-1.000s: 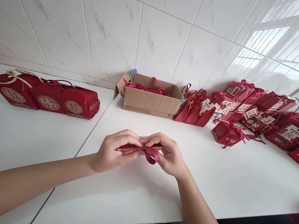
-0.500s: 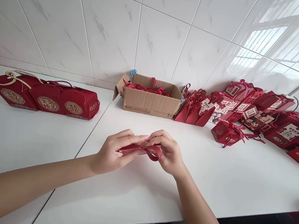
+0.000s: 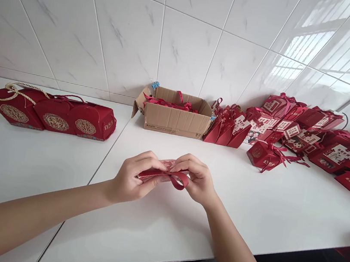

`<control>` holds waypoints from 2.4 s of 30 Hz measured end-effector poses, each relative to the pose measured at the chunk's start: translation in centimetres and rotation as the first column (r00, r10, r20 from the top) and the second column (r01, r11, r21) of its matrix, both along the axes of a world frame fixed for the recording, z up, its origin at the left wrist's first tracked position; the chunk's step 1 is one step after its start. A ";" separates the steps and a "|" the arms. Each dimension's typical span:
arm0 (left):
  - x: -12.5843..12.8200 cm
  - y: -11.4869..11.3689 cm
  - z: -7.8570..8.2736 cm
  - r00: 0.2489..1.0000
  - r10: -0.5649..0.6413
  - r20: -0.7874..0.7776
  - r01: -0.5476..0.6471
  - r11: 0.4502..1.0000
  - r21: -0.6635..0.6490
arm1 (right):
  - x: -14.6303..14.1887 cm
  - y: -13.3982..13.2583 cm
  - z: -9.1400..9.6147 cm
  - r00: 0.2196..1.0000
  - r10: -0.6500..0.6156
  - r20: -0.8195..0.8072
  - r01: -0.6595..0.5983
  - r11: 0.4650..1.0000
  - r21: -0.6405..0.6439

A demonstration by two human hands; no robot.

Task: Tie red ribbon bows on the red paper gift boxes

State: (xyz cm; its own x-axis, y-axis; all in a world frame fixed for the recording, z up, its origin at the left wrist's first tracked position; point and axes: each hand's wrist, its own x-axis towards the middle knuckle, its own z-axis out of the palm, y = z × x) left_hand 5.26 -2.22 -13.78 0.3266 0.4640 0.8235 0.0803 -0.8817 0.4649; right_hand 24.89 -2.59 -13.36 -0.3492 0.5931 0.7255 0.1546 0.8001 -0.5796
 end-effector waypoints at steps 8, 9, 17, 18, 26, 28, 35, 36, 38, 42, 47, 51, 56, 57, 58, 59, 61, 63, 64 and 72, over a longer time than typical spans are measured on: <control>0.1 0.1 0.5 0.996 -0.071 0.049 0.070 0.997 0.029 | 0.3 -0.3 0.6 0.995 0.073 0.071 -0.074 0.997 0.010; 0.1 0.1 0.6 0.996 -0.065 0.053 0.065 0.998 0.005 | 0.3 -0.3 0.7 0.992 0.078 0.095 -0.079 0.997 0.012; -0.2 0.2 0.2 0.998 -0.044 0.053 0.048 0.996 -0.079 | -1.2 -0.5 -0.1 0.997 -0.072 0.008 0.072 0.997 0.016; -0.2 0.2 0.1 0.997 -0.051 0.054 0.054 0.996 -0.066 | -1.3 -0.5 -0.2 0.997 -0.076 -0.001 0.076 0.997 0.019; -0.2 0.4 -0.4 0.998 -0.055 0.043 0.055 0.998 0.001 | -1.7 -0.7 -0.1 0.994 -0.107 -0.001 0.106 0.987 0.119; -0.2 0.4 -0.3 0.998 -0.050 0.046 0.050 0.999 0.017 | -1.9 -0.8 -0.2 0.993 -0.115 -0.006 0.115 0.985 0.132; 0.0 0.0 0.1 0.996 0.046 0.076 -0.048 0.999 0.023 | -2.2 -1.2 -0.4 0.980 -0.196 -0.027 0.197 0.967 0.162; 0.1 -0.2 0.2 0.996 0.048 0.073 -0.048 0.999 0.000 | -2.1 -1.2 -0.3 0.979 -0.202 -0.028 0.204 0.964 0.169; 0.1 -0.5 0.6 0.997 0.053 0.061 -0.050 0.997 -0.059 | -2.0 -1.3 -0.2 0.977 -0.211 -0.028 0.213 0.962 0.170; 0.0 -0.2 0.9 0.999 0.036 0.034 -0.028 0.976 -0.214 | -1.8 -1.1 -0.2 0.972 -0.232 -0.034 0.233 0.972 0.035; -0.2 0.6 0.4 0.999 0.031 -0.022 -0.037 0.913 -0.407 | -1.7 -1.0 -0.5 0.973 -0.217 -0.076 0.198 0.960 -0.197; -0.1 0.4 -0.4 0.998 -0.028 -0.055 -0.002 0.876 -0.483 | -1.8 -1.2 -0.3 0.962 -0.214 -0.167 0.177 0.961 -0.213; 0.2 -0.1 -1.0 0.995 -0.060 -0.076 0.018 0.885 -0.465 | -1.3 -1.4 0.0 0.950 -0.234 -0.207 0.170 0.943 -0.284; 0.2 -0.2 -1.1 0.994 -0.060 -0.087 0.014 0.891 -0.454 | -1.2 -1.4 0.1 0.952 -0.231 -0.203 0.172 0.947 -0.271; 0.3 -0.2 -1.0 0.994 -0.059 -0.097 0.010 0.896 -0.443 | -1.0 -1.4 0.1 0.954 -0.227 -0.197 0.177 0.954 -0.242; 0.3 -0.3 -1.0 0.993 -0.056 -0.105 0.005 0.902 -0.432 | -0.9 -1.4 0.2 0.956 -0.223 -0.191 0.184 0.962 -0.202; 0.4 -0.5 -0.9 0.992 -0.061 -0.114 0.008 0.910 -0.415 | -0.8 -1.3 0.3 0.961 -0.208 -0.185 0.192 0.976 -0.100; 0.5 -0.6 -0.8 0.990 -0.078 -0.115 0.023 0.910 -0.415 | -0.8 -1.4 0.4 0.964 -0.188 -0.188 0.186 0.982 -0.027; 0.5 -0.7 -0.8 0.990 -0.087 -0.111 0.033 0.909 -0.416 | -0.9 -1.4 0.5 0.964 -0.188 -0.186 0.188 0.982 -0.019; 0.4 -0.7 -1.2 0.991 -0.103 -0.088 0.054 0.897 -0.439 | -0.8 -1.8 1.1 0.978 -0.180 -0.106 0.146 0.951 -0.273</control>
State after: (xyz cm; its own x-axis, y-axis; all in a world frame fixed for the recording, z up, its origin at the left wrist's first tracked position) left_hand 5.64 -2.96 -14.99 0.4504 0.7367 0.5044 0.0894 -0.5993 0.7955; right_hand 24.12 -4.36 -12.29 -0.1465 0.8092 0.5690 0.1808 0.5874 -0.7888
